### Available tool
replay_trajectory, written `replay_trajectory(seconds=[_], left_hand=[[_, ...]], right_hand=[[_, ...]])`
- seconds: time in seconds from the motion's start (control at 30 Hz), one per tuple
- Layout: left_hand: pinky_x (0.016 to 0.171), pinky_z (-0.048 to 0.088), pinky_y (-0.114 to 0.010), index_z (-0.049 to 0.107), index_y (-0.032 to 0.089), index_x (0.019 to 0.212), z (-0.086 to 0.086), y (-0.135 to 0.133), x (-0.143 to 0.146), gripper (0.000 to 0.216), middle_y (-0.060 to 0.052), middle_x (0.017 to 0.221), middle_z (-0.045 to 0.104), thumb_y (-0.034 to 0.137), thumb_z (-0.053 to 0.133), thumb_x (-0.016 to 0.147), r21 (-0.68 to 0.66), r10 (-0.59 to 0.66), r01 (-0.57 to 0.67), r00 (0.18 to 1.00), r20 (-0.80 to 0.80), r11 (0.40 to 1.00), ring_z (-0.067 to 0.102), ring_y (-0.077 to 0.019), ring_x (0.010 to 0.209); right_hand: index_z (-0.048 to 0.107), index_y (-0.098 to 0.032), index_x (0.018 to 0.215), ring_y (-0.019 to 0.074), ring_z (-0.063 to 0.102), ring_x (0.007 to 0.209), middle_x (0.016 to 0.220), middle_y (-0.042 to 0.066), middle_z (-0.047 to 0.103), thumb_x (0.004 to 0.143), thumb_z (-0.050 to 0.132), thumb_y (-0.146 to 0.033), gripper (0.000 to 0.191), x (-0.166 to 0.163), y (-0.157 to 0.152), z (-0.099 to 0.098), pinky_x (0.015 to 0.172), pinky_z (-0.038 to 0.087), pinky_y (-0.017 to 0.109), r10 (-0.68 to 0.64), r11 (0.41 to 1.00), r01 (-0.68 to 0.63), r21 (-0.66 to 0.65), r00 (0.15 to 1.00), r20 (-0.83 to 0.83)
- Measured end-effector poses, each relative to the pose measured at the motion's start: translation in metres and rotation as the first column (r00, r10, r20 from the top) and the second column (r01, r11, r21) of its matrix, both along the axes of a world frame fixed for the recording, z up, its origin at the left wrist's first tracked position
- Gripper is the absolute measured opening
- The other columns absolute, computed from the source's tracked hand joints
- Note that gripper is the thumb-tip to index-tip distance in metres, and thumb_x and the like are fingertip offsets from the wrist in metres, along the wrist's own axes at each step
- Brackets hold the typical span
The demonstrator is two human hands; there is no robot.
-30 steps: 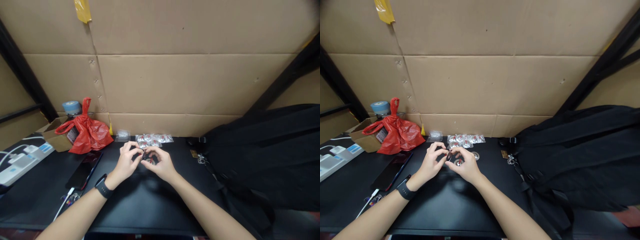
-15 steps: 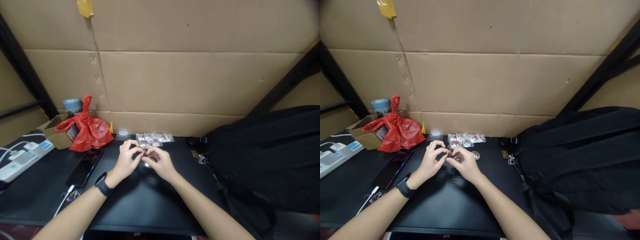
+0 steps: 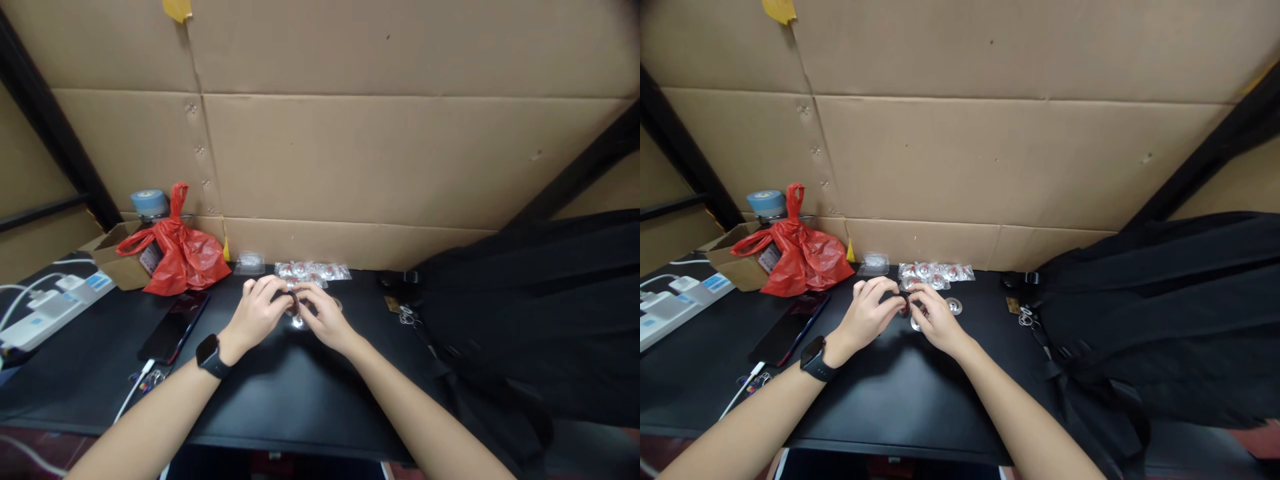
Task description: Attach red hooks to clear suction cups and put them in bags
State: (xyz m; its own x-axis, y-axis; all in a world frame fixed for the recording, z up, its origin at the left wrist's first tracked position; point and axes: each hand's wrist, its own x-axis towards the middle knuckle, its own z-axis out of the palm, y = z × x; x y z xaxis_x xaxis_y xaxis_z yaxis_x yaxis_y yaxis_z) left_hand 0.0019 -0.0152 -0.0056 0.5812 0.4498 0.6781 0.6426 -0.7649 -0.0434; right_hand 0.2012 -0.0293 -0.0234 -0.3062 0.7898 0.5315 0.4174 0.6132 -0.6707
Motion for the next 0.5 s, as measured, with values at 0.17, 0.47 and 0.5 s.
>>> replay_trajectory(seconds=[0.17,0.47,0.5], left_hand=[[0.089,0.032,-0.041,0.068,0.02,0.097,0.0,-0.006,0.017,0.021,-0.01,0.123,0.067,0.017,0.047,0.099,0.046,0.068,-0.064,0.993,-0.097,0.997,0.054,-0.0269,0.121],[0.094,0.034,-0.046,0.063,0.018,0.12,-0.007,-0.013,0.03,0.029,-0.014,0.13,0.062,0.023,0.048,0.096,-0.126,0.117,-0.12,0.993,-0.033,0.985,0.051,-0.0319,0.125],[0.095,0.034,-0.046,0.063,0.018,0.121,-0.006,-0.014,0.031,0.03,-0.014,0.131,0.062,0.026,0.049,0.095,-0.137,0.116,-0.12,0.993,-0.036,0.983,0.05,-0.0325,0.125]], right_hand=[[0.059,-0.021,0.095,0.0238,0.06,0.109,0.119,0.012,0.058,0.095,0.048,-0.022,0.011,0.007,0.008,-0.008,0.089,0.054,0.04,-0.064,0.996,0.055,0.077,0.991,0.12],[0.059,-0.024,0.099,0.0272,0.054,0.118,0.125,0.01,0.058,0.097,0.045,-0.024,0.014,0.014,0.01,-0.01,0.099,0.05,0.047,-0.198,0.978,0.16,0.135,0.915,0.352],[0.059,-0.024,0.099,0.0271,0.054,0.118,0.125,0.01,0.057,0.097,0.044,-0.024,0.015,0.013,0.01,-0.009,0.099,0.05,0.047,-0.195,0.979,0.159,0.131,0.918,0.345]])
